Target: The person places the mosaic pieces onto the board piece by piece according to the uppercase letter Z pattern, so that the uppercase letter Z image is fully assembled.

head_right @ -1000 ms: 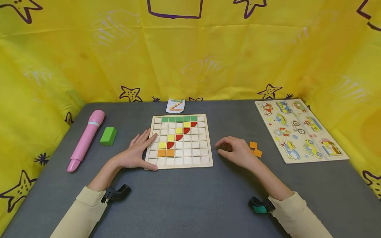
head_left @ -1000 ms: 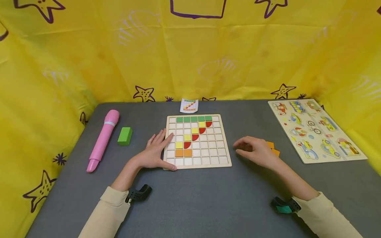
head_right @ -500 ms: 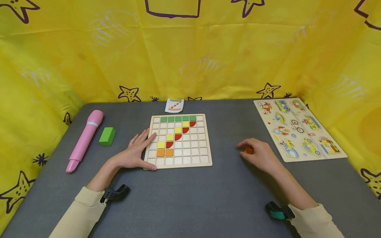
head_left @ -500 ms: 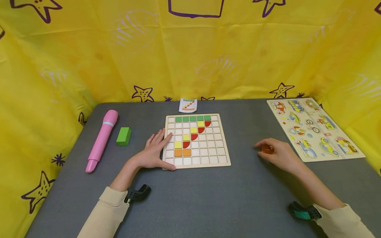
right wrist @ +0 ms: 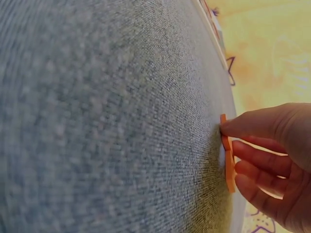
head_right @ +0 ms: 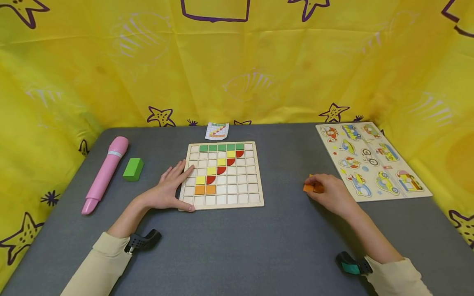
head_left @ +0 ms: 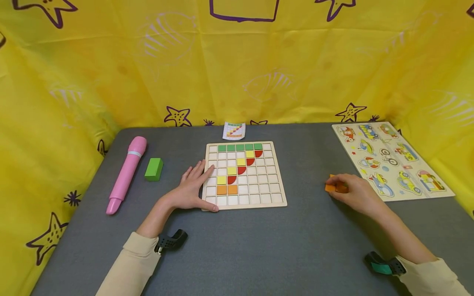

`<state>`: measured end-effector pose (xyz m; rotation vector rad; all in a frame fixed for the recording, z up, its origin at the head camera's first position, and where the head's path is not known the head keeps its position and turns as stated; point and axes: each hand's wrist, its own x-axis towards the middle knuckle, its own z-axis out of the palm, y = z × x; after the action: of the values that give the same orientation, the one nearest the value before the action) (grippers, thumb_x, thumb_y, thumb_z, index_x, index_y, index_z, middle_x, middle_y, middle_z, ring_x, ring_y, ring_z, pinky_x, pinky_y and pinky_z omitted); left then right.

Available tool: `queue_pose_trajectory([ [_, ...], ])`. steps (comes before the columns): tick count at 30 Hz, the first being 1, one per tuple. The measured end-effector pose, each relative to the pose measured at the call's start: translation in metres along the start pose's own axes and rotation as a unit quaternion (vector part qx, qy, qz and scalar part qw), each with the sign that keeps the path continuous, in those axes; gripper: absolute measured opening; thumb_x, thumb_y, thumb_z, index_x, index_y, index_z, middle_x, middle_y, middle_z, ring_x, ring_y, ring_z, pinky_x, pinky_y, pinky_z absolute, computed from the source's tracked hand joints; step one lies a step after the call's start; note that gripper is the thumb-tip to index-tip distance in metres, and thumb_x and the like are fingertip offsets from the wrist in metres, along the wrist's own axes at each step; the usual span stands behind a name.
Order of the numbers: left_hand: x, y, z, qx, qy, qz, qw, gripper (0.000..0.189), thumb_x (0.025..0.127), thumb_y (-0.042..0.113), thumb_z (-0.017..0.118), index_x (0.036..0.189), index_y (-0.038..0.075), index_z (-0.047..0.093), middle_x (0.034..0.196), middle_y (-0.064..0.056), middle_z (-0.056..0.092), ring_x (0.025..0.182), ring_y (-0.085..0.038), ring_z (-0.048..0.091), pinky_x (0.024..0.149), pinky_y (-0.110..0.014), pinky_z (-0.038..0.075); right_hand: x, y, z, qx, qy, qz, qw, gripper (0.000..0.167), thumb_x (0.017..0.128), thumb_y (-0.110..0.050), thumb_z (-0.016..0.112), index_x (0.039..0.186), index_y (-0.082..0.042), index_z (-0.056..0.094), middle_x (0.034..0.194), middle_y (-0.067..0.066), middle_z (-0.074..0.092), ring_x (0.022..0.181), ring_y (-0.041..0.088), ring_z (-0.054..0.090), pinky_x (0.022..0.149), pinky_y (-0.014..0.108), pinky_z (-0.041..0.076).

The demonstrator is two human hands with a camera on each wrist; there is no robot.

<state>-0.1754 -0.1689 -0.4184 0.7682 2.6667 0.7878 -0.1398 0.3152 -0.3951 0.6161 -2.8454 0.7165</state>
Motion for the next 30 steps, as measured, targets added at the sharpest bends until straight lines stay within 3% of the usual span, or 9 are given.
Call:
queue_pose_trajectory([
  [21, 0.000, -0.001, 0.001, 0.002, 0.000, -0.001, 1.0000, 0.125, 0.068, 0.060, 0.082, 0.157, 0.007, 0.011, 0.161, -0.019, -0.008, 0.147, -0.033, -0.009, 0.112, -0.055, -0.005, 0.033, -0.037, 0.029, 0.068, -0.024, -0.001, 0.9974, 0.020, 0.083, -0.017, 0.079, 0.102, -0.012, 0.073, 0.092, -0.004, 0.070, 0.079, 0.014, 0.062, 0.069, 0.030, 0.048],
  [30, 0.001, -0.001, 0.001, 0.004, 0.002, 0.002, 1.0000, 0.124, 0.068, 0.059, 0.082, 0.157, 0.007, 0.012, 0.161, -0.019, -0.008, 0.147, -0.033, -0.009, 0.112, -0.055, -0.005, 0.055, -0.065, 0.042, 0.103, -0.071, -0.013, 0.9921, 0.026, 0.081, -0.013, 0.080, 0.106, -0.011, 0.072, 0.096, -0.002, 0.069, 0.083, 0.015, 0.062, 0.073, 0.034, 0.051],
])
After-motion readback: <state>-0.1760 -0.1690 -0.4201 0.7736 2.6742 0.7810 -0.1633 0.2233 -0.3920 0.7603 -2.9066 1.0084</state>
